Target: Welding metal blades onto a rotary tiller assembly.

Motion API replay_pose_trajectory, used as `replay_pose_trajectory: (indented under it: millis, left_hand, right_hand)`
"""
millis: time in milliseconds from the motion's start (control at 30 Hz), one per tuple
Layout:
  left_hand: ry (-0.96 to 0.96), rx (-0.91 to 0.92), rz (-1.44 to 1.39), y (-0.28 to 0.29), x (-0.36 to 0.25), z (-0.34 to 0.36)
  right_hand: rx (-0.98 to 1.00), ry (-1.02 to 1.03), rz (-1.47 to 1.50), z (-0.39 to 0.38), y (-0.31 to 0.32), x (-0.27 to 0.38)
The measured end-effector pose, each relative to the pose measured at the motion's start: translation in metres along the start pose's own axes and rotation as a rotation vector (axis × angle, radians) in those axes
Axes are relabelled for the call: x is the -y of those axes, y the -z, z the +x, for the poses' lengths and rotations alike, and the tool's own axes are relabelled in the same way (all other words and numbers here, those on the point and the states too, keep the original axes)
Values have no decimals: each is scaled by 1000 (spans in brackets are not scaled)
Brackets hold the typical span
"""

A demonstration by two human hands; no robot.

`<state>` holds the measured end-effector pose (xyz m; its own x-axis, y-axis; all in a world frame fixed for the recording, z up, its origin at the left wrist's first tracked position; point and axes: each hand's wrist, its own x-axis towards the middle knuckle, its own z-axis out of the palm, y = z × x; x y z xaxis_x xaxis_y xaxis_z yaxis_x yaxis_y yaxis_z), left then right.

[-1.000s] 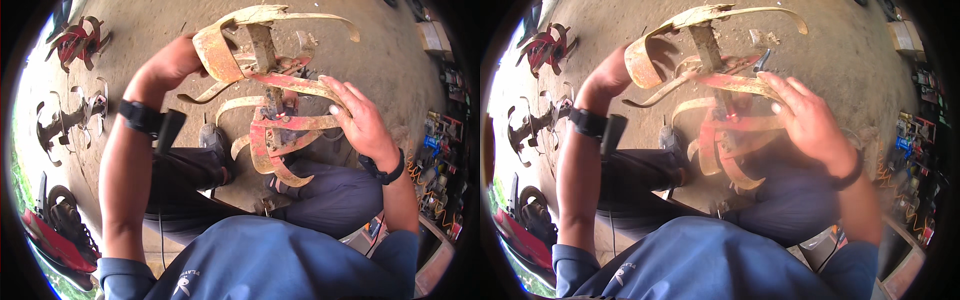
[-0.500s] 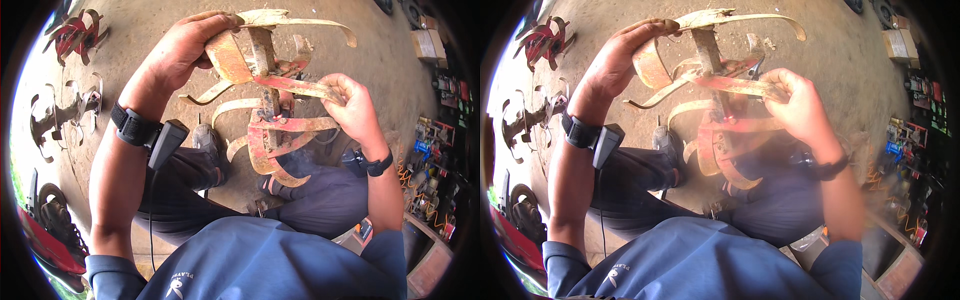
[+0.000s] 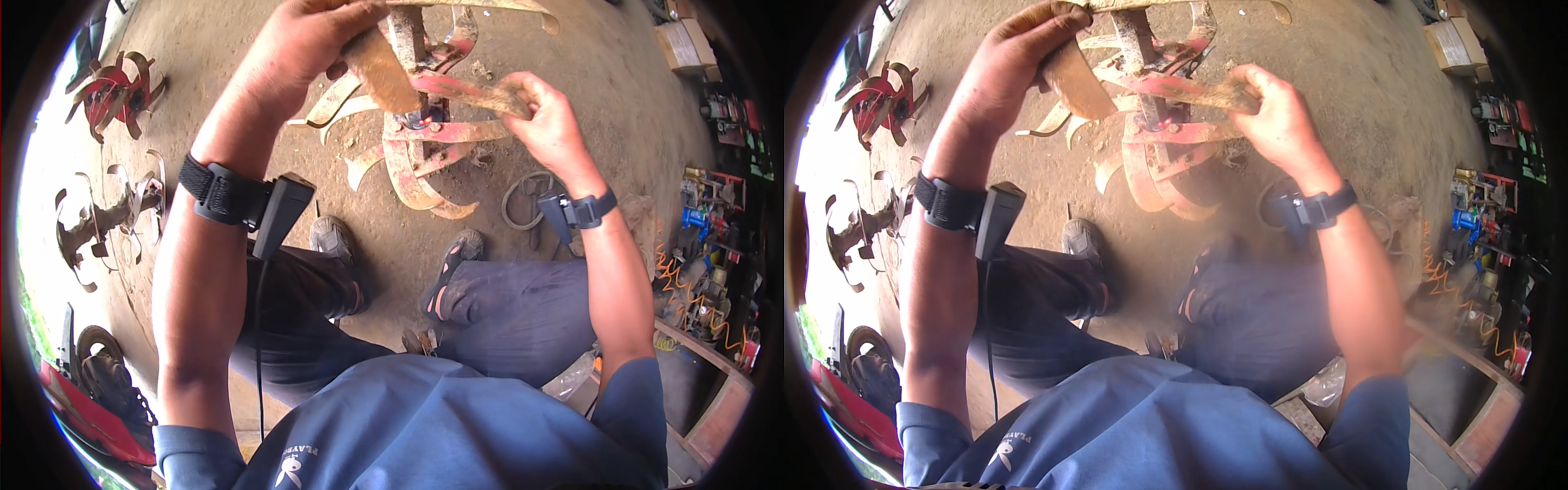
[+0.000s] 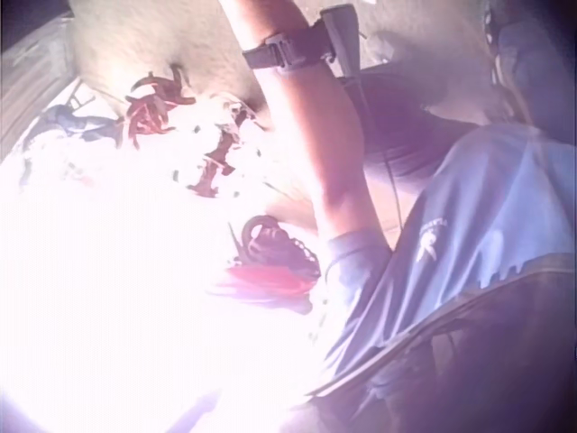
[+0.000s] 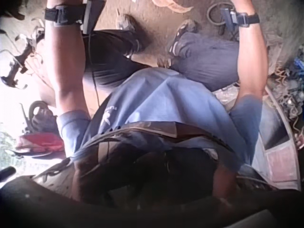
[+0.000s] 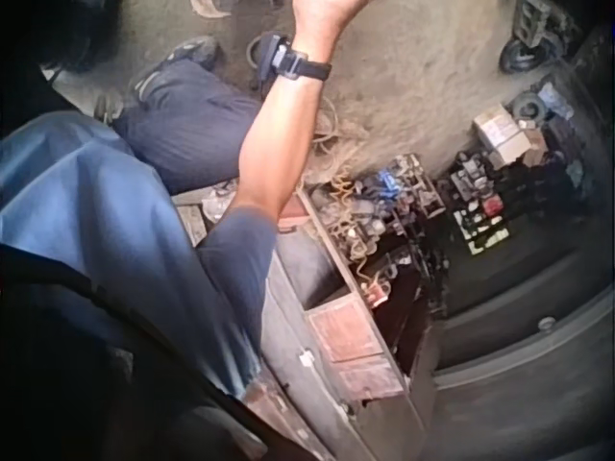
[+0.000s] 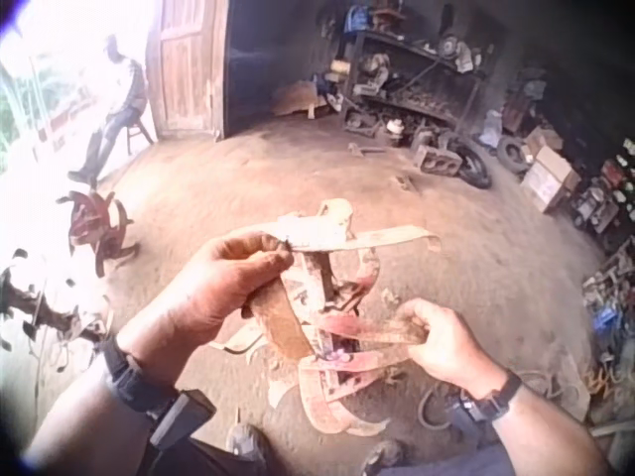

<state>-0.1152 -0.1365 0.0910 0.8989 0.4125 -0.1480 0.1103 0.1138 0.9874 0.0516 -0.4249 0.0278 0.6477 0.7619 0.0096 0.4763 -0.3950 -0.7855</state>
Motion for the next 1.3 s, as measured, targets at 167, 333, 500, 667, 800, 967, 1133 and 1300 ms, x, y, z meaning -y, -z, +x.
replay_pose_trajectory:
  millis: [167,333,500,667,800,967,1133,1300]
  left_hand:
    - [-10,72,54,6,11,9]
    - [-101,-18,75,12,33,23]
    - [-82,52,163,46,45,49]
    - [-281,300,388,86,55,43]
    - [-293,382,586,92,44,17]
    - [-294,112,530,72,35,12]
    - [-283,194,595,59,40,-9]
    - [-224,45,471,33,40,-16]
  right_hand:
    - [74,-64,-44,-1,1,-8]
    - [125,109,-379,-41,103,28]
    - [-258,-157,-455,-189,250,31]
    - [-654,-722,-231,-475,210,-58]
    - [-574,-1200,-204,-647,29,-158]
    - [-271,-1045,-238,-678,-165,-194]
    - [-307,-821,-308,-602,-213,-204]
    - [94,-921,-346,-543,-228,-240]
